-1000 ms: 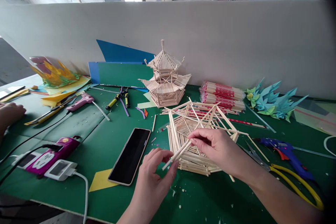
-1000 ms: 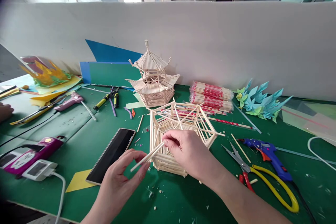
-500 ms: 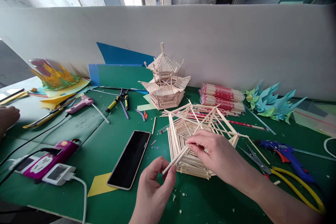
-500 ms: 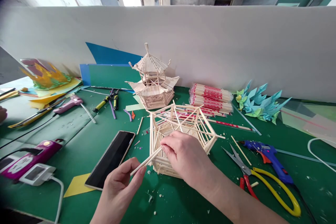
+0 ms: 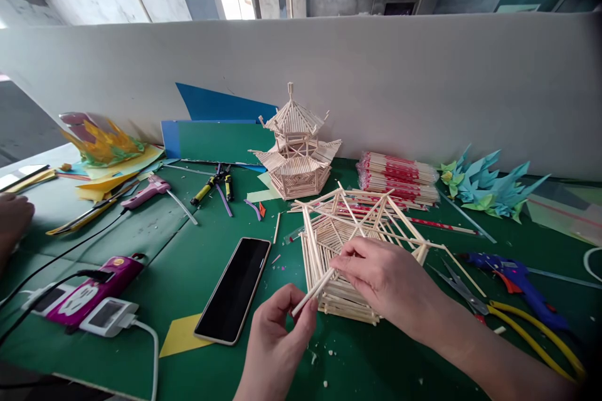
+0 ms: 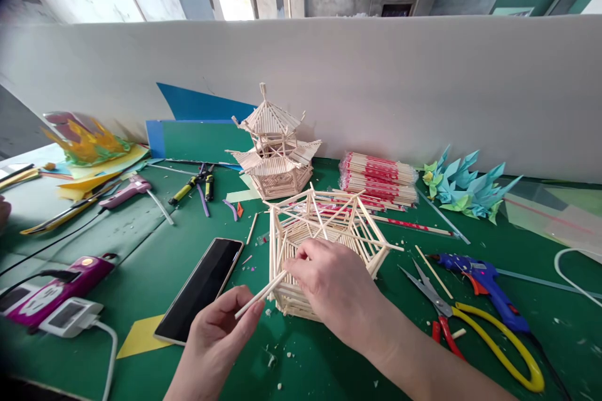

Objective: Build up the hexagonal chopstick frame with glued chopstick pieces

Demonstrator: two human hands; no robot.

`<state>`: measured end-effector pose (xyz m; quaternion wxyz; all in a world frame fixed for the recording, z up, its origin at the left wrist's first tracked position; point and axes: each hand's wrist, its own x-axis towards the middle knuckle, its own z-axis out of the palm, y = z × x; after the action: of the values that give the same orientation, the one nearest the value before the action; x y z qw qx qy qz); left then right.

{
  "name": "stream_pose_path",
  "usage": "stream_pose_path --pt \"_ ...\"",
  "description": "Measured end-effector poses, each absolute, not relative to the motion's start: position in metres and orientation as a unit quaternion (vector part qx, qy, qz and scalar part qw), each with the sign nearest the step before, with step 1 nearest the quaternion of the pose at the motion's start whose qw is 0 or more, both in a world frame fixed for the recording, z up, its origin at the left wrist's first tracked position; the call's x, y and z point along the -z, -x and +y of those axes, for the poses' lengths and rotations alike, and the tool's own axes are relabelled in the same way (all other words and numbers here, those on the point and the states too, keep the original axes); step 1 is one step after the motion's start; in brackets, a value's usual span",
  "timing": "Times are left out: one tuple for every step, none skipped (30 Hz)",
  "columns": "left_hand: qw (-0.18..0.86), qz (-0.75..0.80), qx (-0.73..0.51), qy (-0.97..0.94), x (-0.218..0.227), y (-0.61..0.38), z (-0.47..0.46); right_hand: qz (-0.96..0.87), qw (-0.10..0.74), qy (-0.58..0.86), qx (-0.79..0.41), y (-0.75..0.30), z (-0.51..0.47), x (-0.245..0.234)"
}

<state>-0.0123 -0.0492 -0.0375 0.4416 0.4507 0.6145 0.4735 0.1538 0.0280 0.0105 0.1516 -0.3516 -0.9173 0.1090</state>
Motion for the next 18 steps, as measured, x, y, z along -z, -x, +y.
stream_pose_path --pt "0.446 0.614 -0.473 -0.447 0.0368 0.0123 -0.0491 -0.921 0.150 0.345 -0.097 -0.1543 0.0285 -0.0097" --pt "0.449 0.614 -0.474 -0.444 0.0362 0.0123 -0.0491 -0.924 0.148 0.342 -0.087 -0.1546 0.0289 -0.0092" --pt "0.453 0.612 -0.475 -0.441 0.0357 0.0122 -0.0492 -0.926 0.145 0.340 -0.078 -0.1548 0.0294 -0.0088" --pt "0.458 0.610 -0.476 -0.437 0.0353 0.0120 -0.0494 -0.927 0.144 0.339 -0.071 -0.1549 0.0297 -0.0086" --pt "0.464 0.608 -0.478 -0.431 0.0350 0.0118 -0.0495 -0.927 0.142 0.340 -0.065 -0.1550 0.0299 -0.0086" --pt "0.469 0.607 -0.480 -0.425 0.0348 0.0116 -0.0497 -0.927 0.142 0.341 -0.062 -0.1551 0.0299 -0.0087" --pt "0.474 0.605 -0.483 -0.419 0.0346 0.0114 -0.0498 -0.927 0.142 0.342 -0.061 -0.1554 0.0297 -0.0089" --pt "0.479 0.604 -0.484 -0.414 0.0345 0.0113 -0.0499 -0.927 0.142 0.343 -0.062 -0.1556 0.0293 -0.0091" --pt "0.484 0.602 -0.485 -0.410 0.0343 0.0113 -0.0500 -0.926 0.143 0.342 -0.064 -0.1559 0.0289 -0.0093" --pt "0.488 0.601 -0.485 -0.406 0.0341 0.0115 -0.0501 -0.926 0.144 0.342 -0.066 -0.1562 0.0285 -0.0094" --pt "0.493 0.599 -0.485 -0.403 0.0339 0.0118 -0.0501 -0.926 0.145 0.342 -0.068 -0.1563 0.0281 -0.0093" --pt "0.500 0.598 -0.482 -0.400 0.0336 0.0122 -0.0502 -0.926 0.146 0.342 -0.067 -0.1564 0.0279 -0.0092" --pt "0.507 0.598 -0.479 -0.395 0.0332 0.0126 -0.0502 -0.926 0.149 0.342 -0.065 -0.1564 0.0278 -0.0088" --pt "0.515 0.598 -0.476 -0.388 0.0327 0.0129 -0.0503 -0.925 0.152 0.342 -0.063 -0.1564 0.0279 -0.0083" --pt "0.522 0.599 -0.472 -0.382 0.0321 0.0133 -0.0503 -0.925 0.156 0.342 -0.061 -0.1563 0.0280 -0.0078" --pt "0.529 0.600 -0.469 -0.375 0.0316 0.0135 -0.0505 -0.924 0.160 0.342 -0.059 -0.1564 0.0282 -0.0071" --pt "0.534 0.601 -0.467 -0.369 0.0310 0.0135 -0.0507 -0.924 0.165 0.340 -0.058 -0.1566 0.0285 -0.0066" --pt "0.538 0.600 -0.467 -0.364 0.0305 0.0135 -0.0510 -0.923 0.168 0.340 -0.058 -0.1569 0.0287 -0.0061"
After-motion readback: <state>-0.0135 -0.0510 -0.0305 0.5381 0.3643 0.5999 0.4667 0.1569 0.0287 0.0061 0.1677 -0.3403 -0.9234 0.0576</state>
